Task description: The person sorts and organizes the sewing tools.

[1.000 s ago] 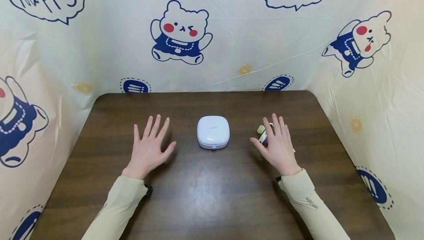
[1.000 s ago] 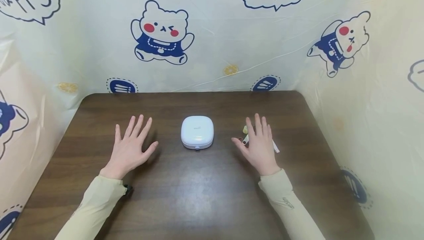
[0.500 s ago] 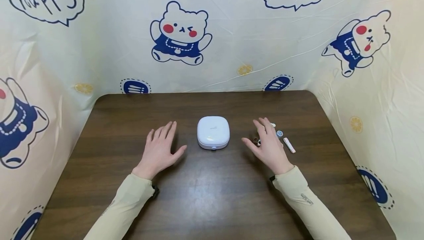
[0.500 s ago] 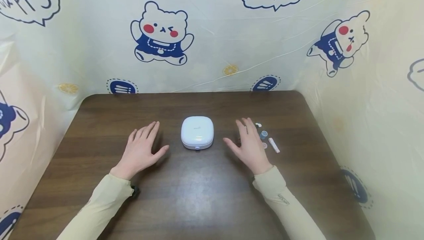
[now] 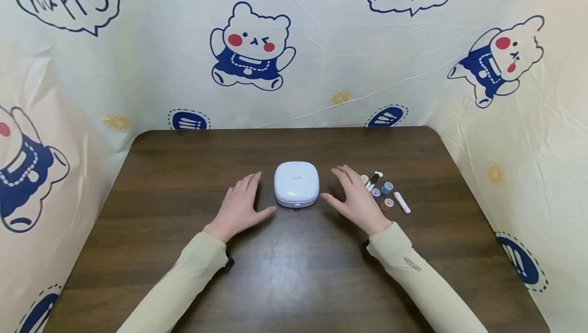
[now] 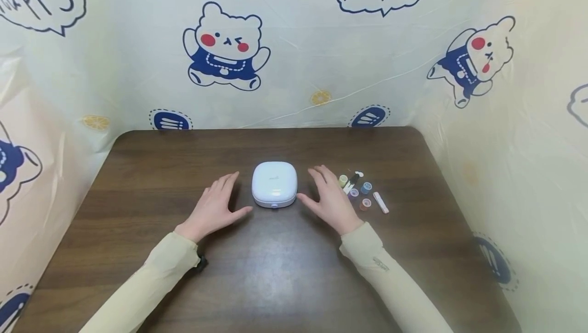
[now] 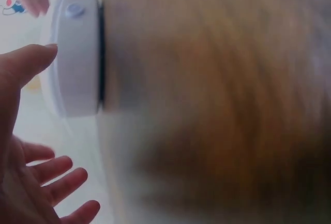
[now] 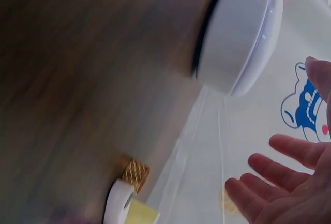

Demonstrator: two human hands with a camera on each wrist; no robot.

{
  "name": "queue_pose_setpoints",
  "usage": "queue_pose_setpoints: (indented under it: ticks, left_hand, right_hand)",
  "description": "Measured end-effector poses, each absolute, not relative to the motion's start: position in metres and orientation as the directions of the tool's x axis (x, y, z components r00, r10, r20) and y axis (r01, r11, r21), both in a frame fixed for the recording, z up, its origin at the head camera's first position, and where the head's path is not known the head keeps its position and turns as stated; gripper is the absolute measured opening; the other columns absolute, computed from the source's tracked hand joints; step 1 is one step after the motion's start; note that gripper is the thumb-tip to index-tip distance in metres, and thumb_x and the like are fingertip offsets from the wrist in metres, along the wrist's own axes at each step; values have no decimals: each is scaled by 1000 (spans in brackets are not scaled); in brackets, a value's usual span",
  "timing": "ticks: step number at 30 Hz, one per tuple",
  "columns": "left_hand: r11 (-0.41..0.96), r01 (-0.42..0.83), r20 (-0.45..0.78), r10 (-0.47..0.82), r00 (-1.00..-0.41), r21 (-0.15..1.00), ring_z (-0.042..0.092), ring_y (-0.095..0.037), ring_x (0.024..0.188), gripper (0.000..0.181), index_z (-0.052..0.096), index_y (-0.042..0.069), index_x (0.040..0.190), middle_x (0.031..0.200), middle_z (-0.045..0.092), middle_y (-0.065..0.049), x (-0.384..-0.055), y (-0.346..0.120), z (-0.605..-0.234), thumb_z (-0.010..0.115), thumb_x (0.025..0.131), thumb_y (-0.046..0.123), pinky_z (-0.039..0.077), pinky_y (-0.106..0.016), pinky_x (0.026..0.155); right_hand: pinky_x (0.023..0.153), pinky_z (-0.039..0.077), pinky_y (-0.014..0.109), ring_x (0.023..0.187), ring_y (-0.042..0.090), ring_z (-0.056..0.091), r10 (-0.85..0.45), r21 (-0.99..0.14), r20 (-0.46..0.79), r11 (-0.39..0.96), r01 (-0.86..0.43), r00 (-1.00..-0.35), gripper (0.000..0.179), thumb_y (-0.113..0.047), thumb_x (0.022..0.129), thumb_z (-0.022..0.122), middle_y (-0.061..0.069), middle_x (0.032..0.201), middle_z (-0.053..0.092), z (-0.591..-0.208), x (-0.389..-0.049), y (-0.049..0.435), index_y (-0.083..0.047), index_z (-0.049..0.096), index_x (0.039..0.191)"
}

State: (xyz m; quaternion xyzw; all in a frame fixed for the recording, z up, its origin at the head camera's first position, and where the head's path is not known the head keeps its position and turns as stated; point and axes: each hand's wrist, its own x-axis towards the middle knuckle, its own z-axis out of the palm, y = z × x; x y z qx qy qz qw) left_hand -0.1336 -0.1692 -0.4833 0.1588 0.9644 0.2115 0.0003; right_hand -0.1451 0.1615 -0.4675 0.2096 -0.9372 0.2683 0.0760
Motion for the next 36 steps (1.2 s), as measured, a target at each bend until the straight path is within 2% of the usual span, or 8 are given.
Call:
queue_pose_setpoints:
  ticks: [6,10,14,18,25,30,36]
  left_hand:
    - [790,257,-20,322,-947,557,34,-42,149,116,20,0,164,163,32,-25,-138,-156,-491,84,84,54,35,-63,117]
    - [734,227,-68,348,-935,640,30,-39,153,119,15,1,165,166,26,-24,-141,-148,-490,86,83,51,32,-57,121]
    - [682,225,-64,371,-926,696,29,-38,153,120,13,0,165,166,23,-25,-148,-143,-485,89,83,44,33,-55,121]
    - [648,234,-48,386,-921,724,25,-38,155,124,12,-2,165,168,17,-25,-157,-140,-483,92,80,38,31,-54,122]
    - [630,268,-35,425,-904,728,12,-38,159,133,5,-5,164,172,4,-24,-171,-136,-492,95,77,38,26,-54,125]
    - [606,241,-48,420,-906,758,13,-38,158,136,3,-5,164,172,5,-25,-176,-132,-496,96,75,38,26,-53,125]
    - [580,203,-61,403,-913,789,21,-39,156,135,6,-3,165,171,11,-24,-180,-131,-498,97,74,37,29,-54,123]
  right_hand:
    - [118,38,54,146,37,42,-418,-486,222,735,-472,-881,73,-42,93,79,19,153,49,-469,-150,152,-5,52,150]
    - [118,39,53,146,36,42,-447,-492,189,727,-479,-874,75,-43,93,80,18,154,48,-469,-154,146,-6,51,151]
    - [118,40,52,145,36,43,-477,-493,189,710,-503,-858,78,-42,91,83,19,154,47,-469,-161,141,-4,50,151]
    - [118,41,49,143,36,45,-514,-495,184,688,-531,-838,82,-42,89,84,20,154,46,-470,-167,136,-2,49,151]
    - [117,41,49,143,37,44,-566,-541,129,648,-536,-814,90,-40,88,85,22,159,39,-471,-176,128,-2,41,156]
    - [119,39,50,147,38,39,-579,-614,61,621,-488,-813,99,-38,87,87,25,165,28,-471,-180,123,0,32,161]
    - [119,39,48,149,37,37,-587,-617,10,633,-466,-810,105,-38,87,87,23,168,23,-470,-186,122,1,26,163]
